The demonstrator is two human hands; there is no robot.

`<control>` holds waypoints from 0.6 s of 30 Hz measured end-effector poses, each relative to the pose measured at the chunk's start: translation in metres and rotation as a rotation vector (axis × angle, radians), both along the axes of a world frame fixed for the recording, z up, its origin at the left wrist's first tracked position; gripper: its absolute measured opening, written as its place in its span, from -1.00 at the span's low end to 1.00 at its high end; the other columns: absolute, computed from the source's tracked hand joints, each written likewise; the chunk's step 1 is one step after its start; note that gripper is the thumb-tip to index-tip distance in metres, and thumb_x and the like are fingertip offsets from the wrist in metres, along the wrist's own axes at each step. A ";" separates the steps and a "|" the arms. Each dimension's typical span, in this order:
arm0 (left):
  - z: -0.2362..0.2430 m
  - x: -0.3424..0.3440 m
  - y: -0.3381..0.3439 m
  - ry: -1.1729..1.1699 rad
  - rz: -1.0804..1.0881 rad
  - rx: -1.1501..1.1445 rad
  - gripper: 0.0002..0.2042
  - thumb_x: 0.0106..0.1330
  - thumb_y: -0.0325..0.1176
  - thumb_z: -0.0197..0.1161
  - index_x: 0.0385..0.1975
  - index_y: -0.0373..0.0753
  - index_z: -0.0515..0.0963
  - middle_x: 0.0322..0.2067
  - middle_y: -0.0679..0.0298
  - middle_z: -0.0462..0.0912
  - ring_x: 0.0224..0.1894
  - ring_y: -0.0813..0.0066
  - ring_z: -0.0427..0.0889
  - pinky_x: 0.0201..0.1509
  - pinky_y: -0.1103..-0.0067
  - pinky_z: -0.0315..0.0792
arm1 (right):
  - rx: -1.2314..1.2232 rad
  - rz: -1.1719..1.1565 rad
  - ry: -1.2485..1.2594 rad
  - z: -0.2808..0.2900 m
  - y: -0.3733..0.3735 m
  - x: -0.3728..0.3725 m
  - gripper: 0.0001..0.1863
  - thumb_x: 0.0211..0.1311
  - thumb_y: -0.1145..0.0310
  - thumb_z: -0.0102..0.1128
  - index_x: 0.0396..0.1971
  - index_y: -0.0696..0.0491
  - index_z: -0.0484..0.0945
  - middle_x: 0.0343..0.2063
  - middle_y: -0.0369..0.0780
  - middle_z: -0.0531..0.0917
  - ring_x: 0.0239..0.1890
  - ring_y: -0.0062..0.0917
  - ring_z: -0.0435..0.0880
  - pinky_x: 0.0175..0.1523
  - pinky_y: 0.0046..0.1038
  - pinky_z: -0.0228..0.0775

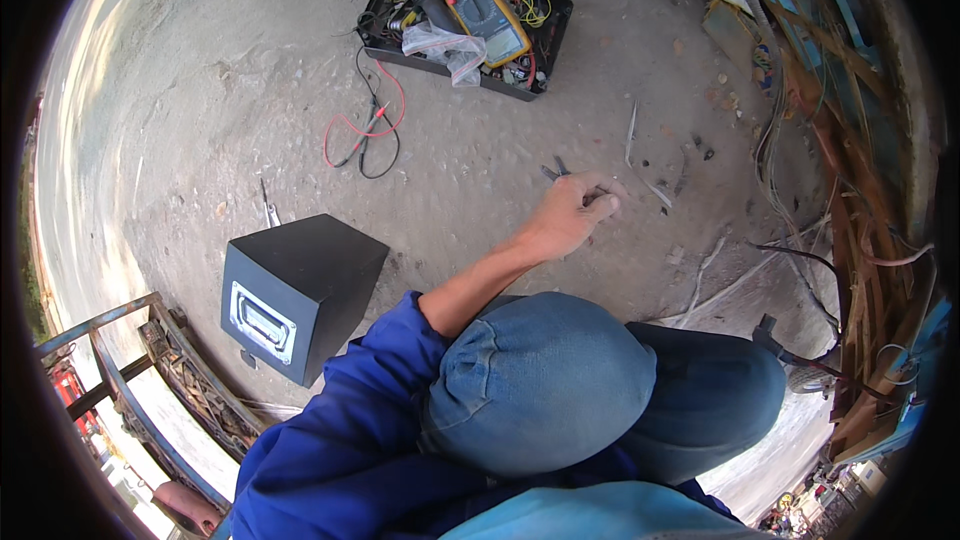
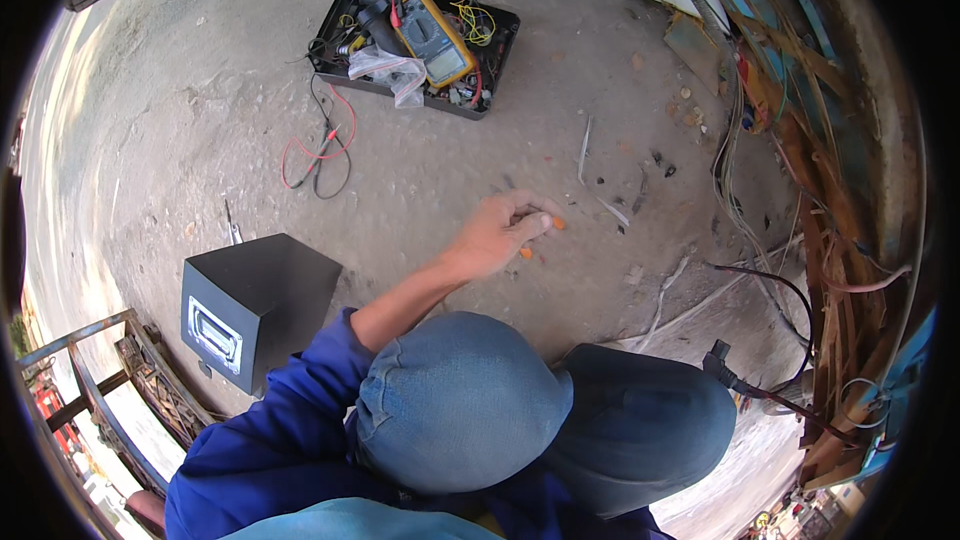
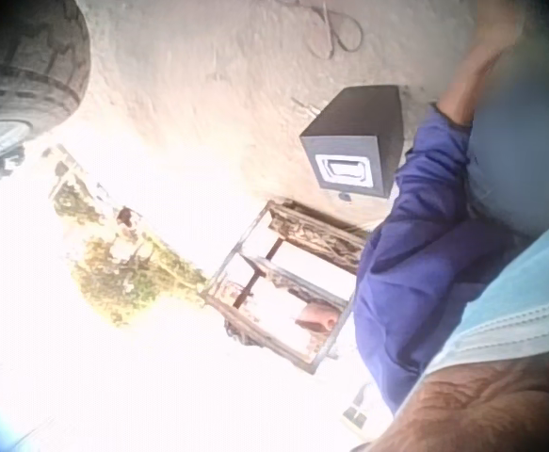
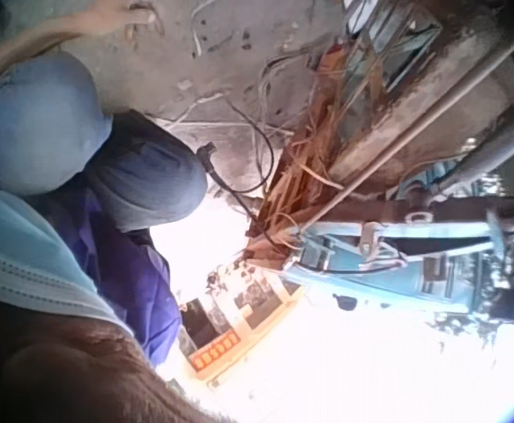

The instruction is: The person works on the wiring under a blue three-wheeled vehicle, stripping wire ends with pliers and connecting them to terminals. They use a multimeter to test connections and handle various colored wires and tools on the ground.

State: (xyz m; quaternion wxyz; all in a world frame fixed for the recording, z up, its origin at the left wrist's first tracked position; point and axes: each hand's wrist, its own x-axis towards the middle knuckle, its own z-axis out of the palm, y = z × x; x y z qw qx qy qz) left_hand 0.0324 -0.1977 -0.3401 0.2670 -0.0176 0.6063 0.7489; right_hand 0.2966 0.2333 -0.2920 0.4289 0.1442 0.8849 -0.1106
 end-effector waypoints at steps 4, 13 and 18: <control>0.020 0.006 0.011 0.167 -0.044 -0.081 -0.74 0.52 -0.29 0.21 0.04 -0.32 0.62 -0.18 0.20 0.76 -0.21 0.48 0.71 -0.21 0.56 0.57 | -0.088 0.043 0.130 -0.009 -0.007 -0.010 -0.66 0.30 0.21 0.21 -0.05 0.08 0.70 -0.14 -0.01 0.76 -0.06 0.01 0.72 0.07 -0.13 0.57; 0.099 0.027 0.070 0.449 -0.269 -0.289 -0.73 0.49 -0.36 0.17 0.05 -0.37 0.62 -0.32 0.27 0.71 -0.25 0.59 0.64 -0.21 0.57 0.48 | -0.357 0.019 0.606 -0.057 0.000 0.004 -0.66 0.32 0.24 0.16 -0.05 0.11 0.69 -0.15 0.02 0.75 -0.08 0.05 0.70 0.07 -0.12 0.56; 0.132 0.057 0.097 0.401 -0.255 -0.326 -0.74 0.52 -0.35 0.19 0.08 -0.33 0.59 -0.33 0.38 0.62 -0.37 0.70 0.46 -0.30 0.67 0.34 | -0.344 -0.123 0.915 -0.102 0.045 0.029 -0.66 0.33 0.25 0.14 -0.05 0.12 0.68 -0.16 0.03 0.74 -0.08 0.07 0.70 0.07 -0.11 0.55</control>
